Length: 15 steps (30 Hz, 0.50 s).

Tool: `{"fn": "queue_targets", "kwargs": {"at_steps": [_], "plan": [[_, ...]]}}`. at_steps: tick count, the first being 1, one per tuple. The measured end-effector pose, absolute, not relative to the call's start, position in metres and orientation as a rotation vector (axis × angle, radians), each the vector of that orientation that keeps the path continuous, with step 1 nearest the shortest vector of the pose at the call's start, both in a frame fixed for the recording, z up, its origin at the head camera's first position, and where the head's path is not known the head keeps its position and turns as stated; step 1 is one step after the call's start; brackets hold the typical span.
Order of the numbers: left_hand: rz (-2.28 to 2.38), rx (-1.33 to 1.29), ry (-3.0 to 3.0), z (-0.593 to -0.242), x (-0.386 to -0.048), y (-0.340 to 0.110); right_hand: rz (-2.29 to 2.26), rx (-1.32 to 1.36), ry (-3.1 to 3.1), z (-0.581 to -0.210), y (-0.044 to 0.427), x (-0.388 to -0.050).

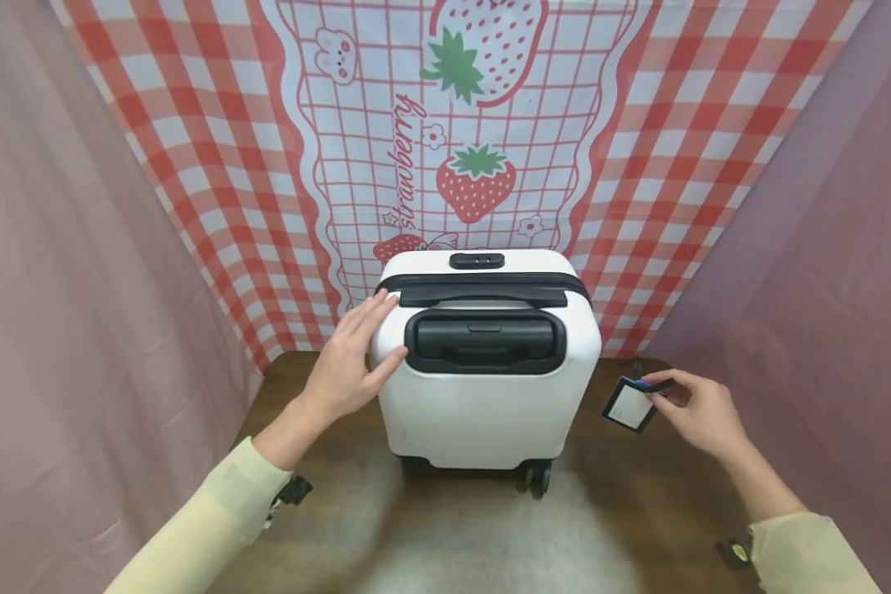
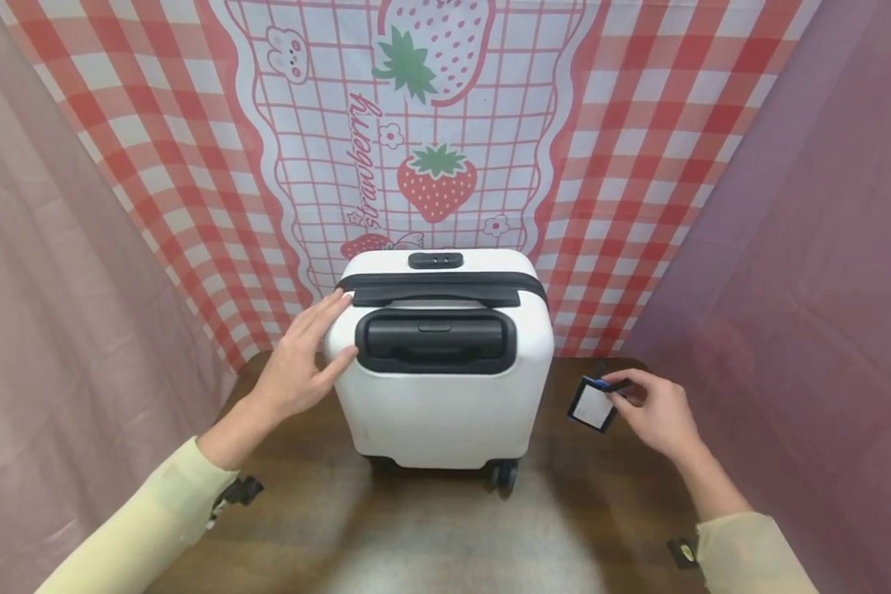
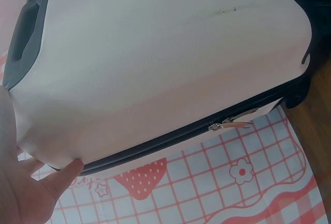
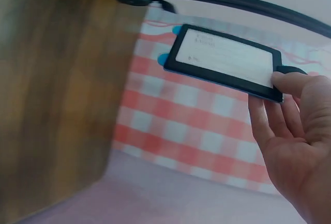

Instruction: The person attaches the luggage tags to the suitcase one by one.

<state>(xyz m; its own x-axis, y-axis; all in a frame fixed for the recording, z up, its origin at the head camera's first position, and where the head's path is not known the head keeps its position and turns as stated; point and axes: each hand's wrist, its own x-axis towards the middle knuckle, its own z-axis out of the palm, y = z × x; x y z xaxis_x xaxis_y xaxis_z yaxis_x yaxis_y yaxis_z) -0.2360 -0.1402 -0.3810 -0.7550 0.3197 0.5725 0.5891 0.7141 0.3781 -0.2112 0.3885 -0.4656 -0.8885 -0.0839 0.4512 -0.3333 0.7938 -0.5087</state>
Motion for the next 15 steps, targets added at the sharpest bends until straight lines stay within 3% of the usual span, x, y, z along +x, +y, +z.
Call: {"fn": "queue_targets", "kwargs": {"at_steps": [15], "plan": [[-0.75, -0.707, -2.444, -0.38, -0.236, -0.141, 0.851, 0.391, -2.453, -0.41, 0.377, -0.208]]}}
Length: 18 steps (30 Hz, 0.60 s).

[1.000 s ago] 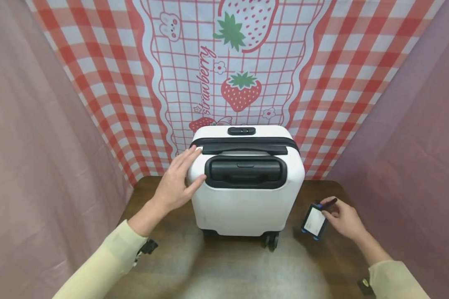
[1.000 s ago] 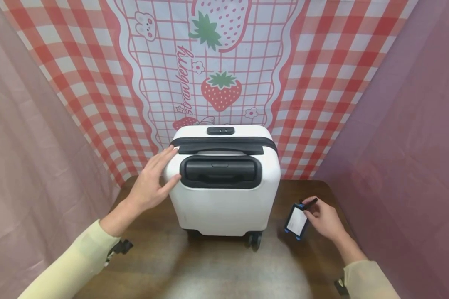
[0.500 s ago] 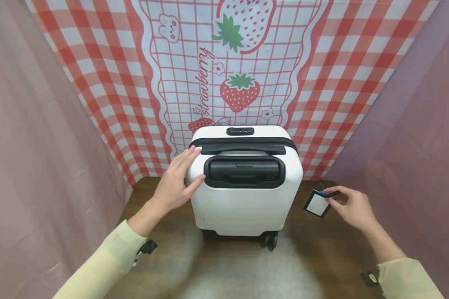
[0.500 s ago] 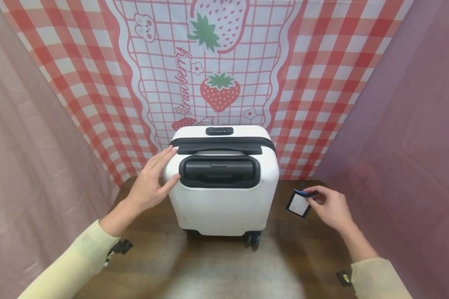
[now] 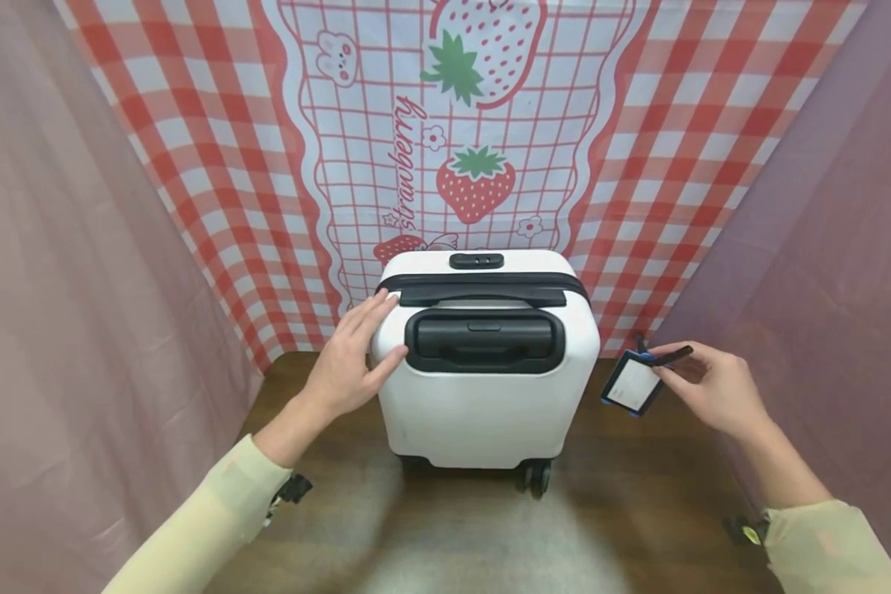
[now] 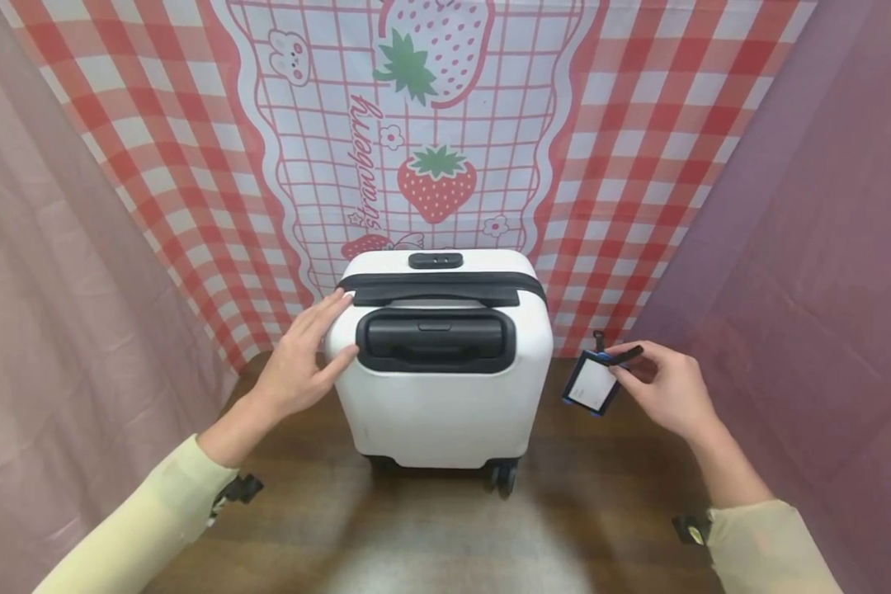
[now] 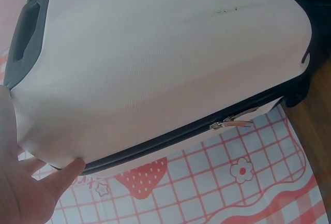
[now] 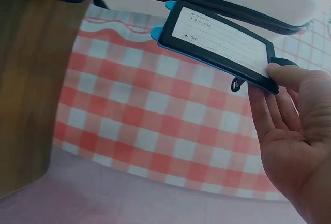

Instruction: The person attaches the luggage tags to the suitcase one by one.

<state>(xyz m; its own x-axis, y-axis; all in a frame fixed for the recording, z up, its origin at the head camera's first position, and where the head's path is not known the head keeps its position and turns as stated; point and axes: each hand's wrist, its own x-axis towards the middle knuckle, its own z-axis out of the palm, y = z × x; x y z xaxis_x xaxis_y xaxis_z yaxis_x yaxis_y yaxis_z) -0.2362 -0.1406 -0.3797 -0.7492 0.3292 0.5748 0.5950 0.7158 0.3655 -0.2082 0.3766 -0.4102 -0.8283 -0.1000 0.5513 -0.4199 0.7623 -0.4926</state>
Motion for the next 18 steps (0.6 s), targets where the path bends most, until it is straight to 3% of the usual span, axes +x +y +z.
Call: {"fn": "queue_targets", "kwargs": {"at_steps": [18], "plan": [[-0.752, -0.71, -2.463, -0.377, -0.235, -0.141, 0.837, 0.451, -2.217, -0.363, 0.358, -0.204]]}}
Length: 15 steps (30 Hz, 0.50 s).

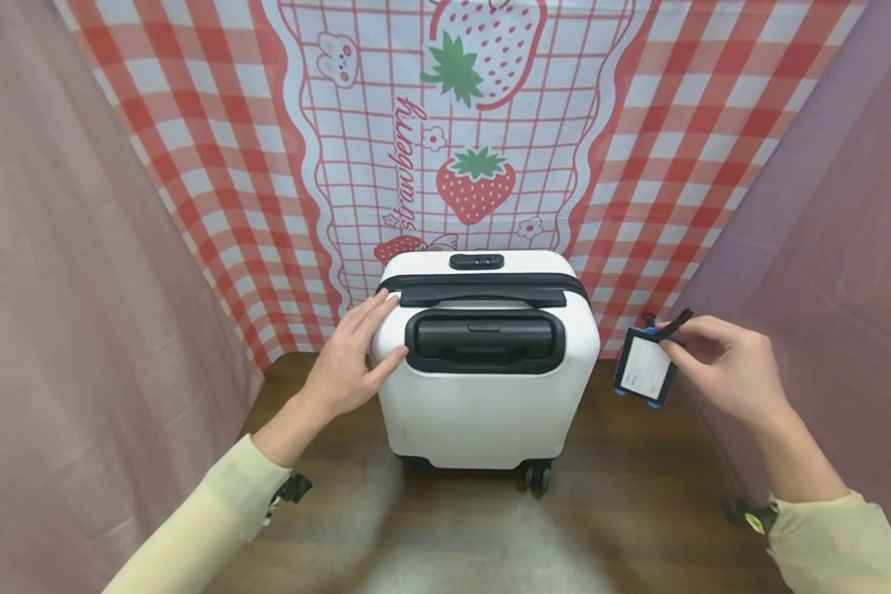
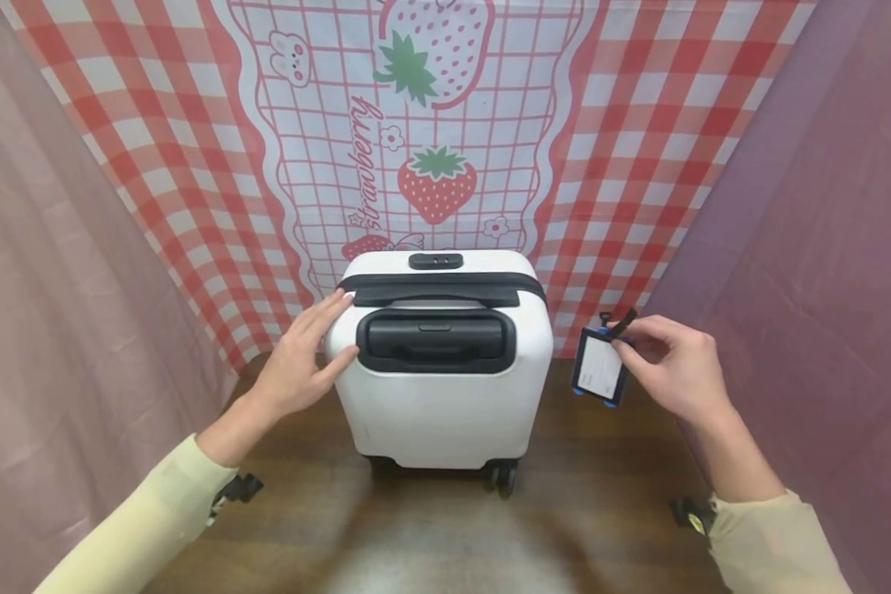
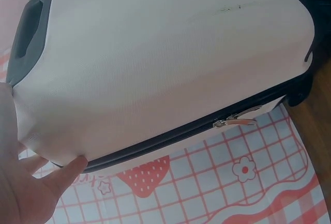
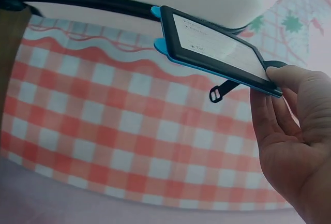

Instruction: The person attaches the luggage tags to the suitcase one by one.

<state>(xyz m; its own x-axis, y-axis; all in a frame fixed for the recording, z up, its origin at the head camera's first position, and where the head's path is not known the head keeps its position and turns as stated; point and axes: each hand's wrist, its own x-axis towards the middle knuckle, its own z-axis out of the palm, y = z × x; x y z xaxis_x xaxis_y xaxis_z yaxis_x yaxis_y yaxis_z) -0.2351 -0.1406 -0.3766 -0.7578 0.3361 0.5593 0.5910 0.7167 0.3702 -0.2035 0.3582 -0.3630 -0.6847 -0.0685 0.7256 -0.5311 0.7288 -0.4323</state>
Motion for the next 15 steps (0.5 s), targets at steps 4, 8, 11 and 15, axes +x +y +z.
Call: {"fn": "queue_targets", "kwargs": {"at_steps": [4, 8, 11, 15], "plan": [[-0.753, -0.712, -2.463, -0.377, -0.235, -0.141, 0.847, 0.458, -2.195, -0.348, 0.351, -0.198], [-0.758, -0.717, -2.461, -0.377, -0.236, -0.141, 0.879, 0.468, -2.162, -0.336, 0.344, -0.193], [-0.76, -0.718, -2.464, -0.377, -0.236, -0.141, 0.881, 0.468, -2.132, -0.329, 0.339, -0.19], [-0.76, -0.73, -2.461, -0.374, -0.237, -0.144, 0.87, 0.459, -2.112, -0.319, 0.329, -0.185]]}}
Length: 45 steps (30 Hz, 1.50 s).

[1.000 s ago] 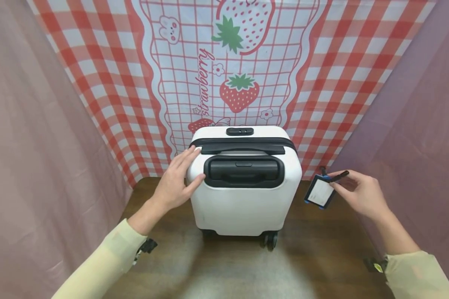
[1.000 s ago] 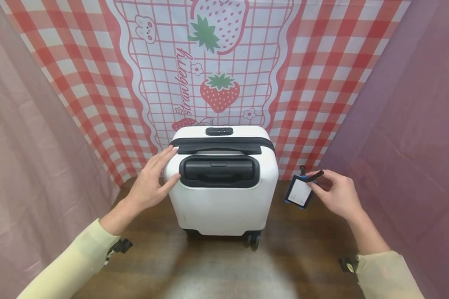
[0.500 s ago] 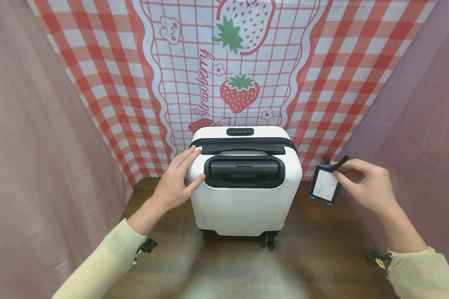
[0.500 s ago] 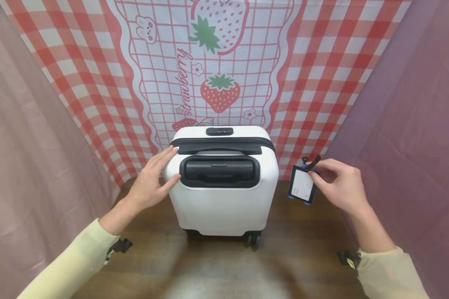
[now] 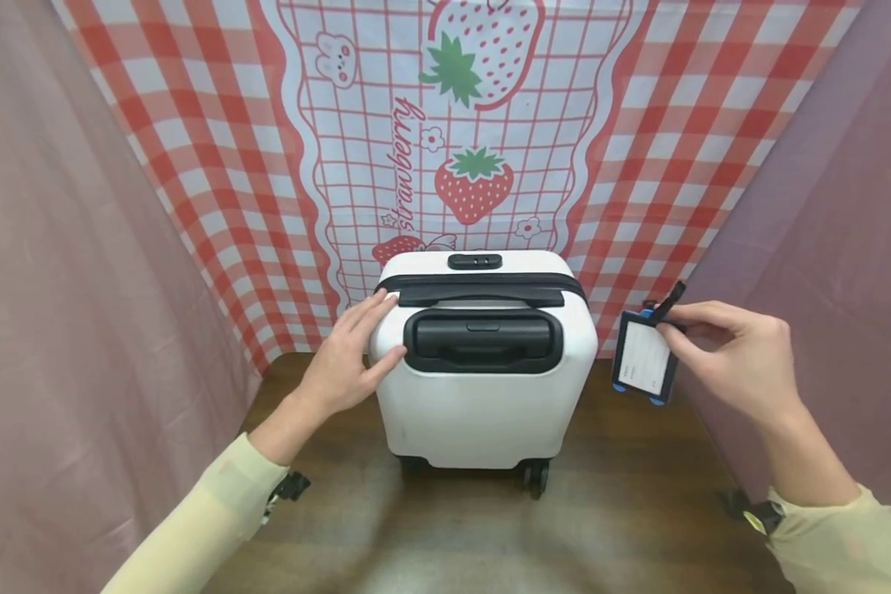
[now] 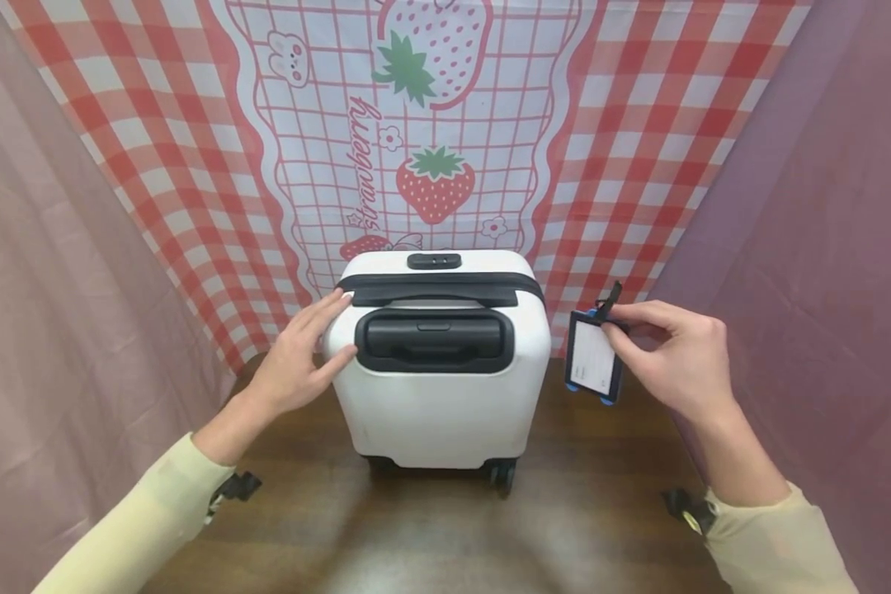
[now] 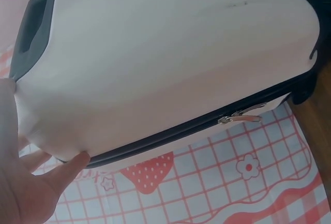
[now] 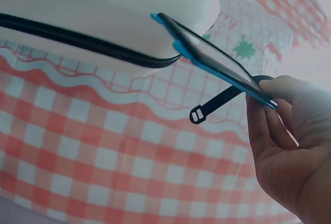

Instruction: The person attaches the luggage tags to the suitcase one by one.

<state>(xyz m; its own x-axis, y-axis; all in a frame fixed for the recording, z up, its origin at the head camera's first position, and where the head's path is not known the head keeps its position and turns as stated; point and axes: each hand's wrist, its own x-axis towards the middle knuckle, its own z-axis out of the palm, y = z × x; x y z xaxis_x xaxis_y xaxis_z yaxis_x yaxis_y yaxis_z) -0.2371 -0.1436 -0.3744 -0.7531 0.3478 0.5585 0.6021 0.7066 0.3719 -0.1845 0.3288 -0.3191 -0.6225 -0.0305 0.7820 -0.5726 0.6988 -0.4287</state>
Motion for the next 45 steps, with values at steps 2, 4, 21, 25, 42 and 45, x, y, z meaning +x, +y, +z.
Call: {"fn": "queue_targets", "kwargs": {"at_steps": [2, 4, 21, 25, 42, 45], "plan": [[-0.762, -0.736, -2.458, -0.372, -0.237, -0.145, 0.865, 0.453, -2.112, -0.314, 0.323, -0.181], [-0.77, -0.735, -2.459, -0.371, -0.237, -0.145, 0.848, 0.449, -2.115, -0.311, 0.317, -0.179], [-0.763, -0.734, -2.493, -0.368, -0.237, -0.146, 0.732, 0.499, -2.093, -0.294, 0.289, -0.169], [-0.76, -0.743, -2.502, -0.368, -0.239, -0.148, 0.747, 0.526, -2.099, -0.29, 0.283, -0.168], [-0.696, -0.727, -2.368, -0.342, -0.233, -0.143, 0.567, 0.684, -2.146, -0.274, 0.253, -0.167], [-0.722, -0.718, -2.308, -0.332, -0.232, -0.136, 0.536, 0.696, -2.158, -0.273, 0.249, -0.167]]}}
